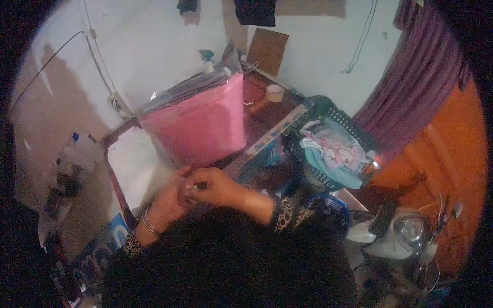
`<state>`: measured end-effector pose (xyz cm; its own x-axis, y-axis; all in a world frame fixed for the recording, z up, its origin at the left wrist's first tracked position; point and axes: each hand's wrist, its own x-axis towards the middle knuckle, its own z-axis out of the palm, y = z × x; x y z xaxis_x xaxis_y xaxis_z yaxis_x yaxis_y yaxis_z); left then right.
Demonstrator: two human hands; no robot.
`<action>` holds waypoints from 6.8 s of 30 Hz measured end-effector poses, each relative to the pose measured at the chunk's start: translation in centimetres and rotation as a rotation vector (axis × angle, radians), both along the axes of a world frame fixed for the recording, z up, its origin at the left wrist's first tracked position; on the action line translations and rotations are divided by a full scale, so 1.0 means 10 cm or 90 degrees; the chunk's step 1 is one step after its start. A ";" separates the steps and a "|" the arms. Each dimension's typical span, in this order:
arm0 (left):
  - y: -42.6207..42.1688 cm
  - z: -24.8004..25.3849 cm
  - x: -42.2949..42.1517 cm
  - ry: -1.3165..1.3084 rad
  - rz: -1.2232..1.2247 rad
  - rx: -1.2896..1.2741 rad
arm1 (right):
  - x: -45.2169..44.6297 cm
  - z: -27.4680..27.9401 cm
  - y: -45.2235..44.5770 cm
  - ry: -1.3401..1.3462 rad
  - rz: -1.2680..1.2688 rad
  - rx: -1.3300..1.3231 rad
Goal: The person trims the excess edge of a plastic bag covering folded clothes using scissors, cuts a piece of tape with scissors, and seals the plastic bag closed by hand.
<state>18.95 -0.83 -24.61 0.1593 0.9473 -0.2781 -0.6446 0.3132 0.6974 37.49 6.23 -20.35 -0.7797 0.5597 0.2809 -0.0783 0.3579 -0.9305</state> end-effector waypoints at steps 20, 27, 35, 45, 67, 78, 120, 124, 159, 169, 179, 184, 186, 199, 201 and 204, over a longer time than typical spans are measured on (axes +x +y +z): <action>0.47 0.46 0.47 0.782 0.049 0.301 | 0.75 0.21 0.58 -0.081 -0.030 0.402; 0.72 0.58 0.56 0.904 0.064 0.260 | 1.34 0.37 1.21 0.046 0.058 0.344; 1.04 0.83 0.95 0.867 -0.087 0.254 | 1.90 0.31 1.85 0.006 0.129 0.148; 0.76 0.48 0.80 0.655 0.114 0.012 | 2.15 -0.01 3.11 0.014 -0.346 -0.118; -0.85 -0.11 -0.79 0.631 0.779 -0.233 | 0.36 0.55 1.74 -0.197 0.495 0.238; -1.35 -1.90 -3.95 1.283 0.367 -0.441 | 0.28 0.51 1.02 -0.266 0.214 0.064; 1.29 1.36 0.22 1.345 0.311 0.555 | -0.11 1.30 1.84 -0.358 -0.158 0.764; 1.47 1.44 0.14 1.401 0.257 0.482 | -0.03 1.37 2.00 -0.376 -0.095 0.734; 1.61 1.47 -0.37 1.285 -0.009 0.441 | -0.23 0.98 1.70 -0.175 -0.194 0.767; 1.23 1.59 -0.41 1.359 0.100 0.349 | -0.27 0.96 1.51 -0.193 -0.174 0.777; 1.19 1.53 -0.77 1.279 0.085 0.492 | -0.27 0.83 1.49 -0.166 -0.164 0.800; 0.85 1.54 -0.86 1.304 0.191 0.713 | -0.22 0.75 1.52 -0.141 -0.167 0.796; 0.77 1.60 -0.84 1.372 0.497 0.706 | -0.22 0.74 1.52 -0.140 -0.169 0.796; 0.81 1.29 -1.03 1.359 0.497 0.362 | -0.23 0.71 1.59 -0.072 -0.184 0.868; 0.78 1.30 -1.03 1.374 0.456 0.312 | -0.22 0.70 1.58 -0.065 -0.188 0.863; 0.69 1.52 -0.97 1.182 0.435 0.197 | -0.21 0.70 1.55 -0.055 -0.188 0.853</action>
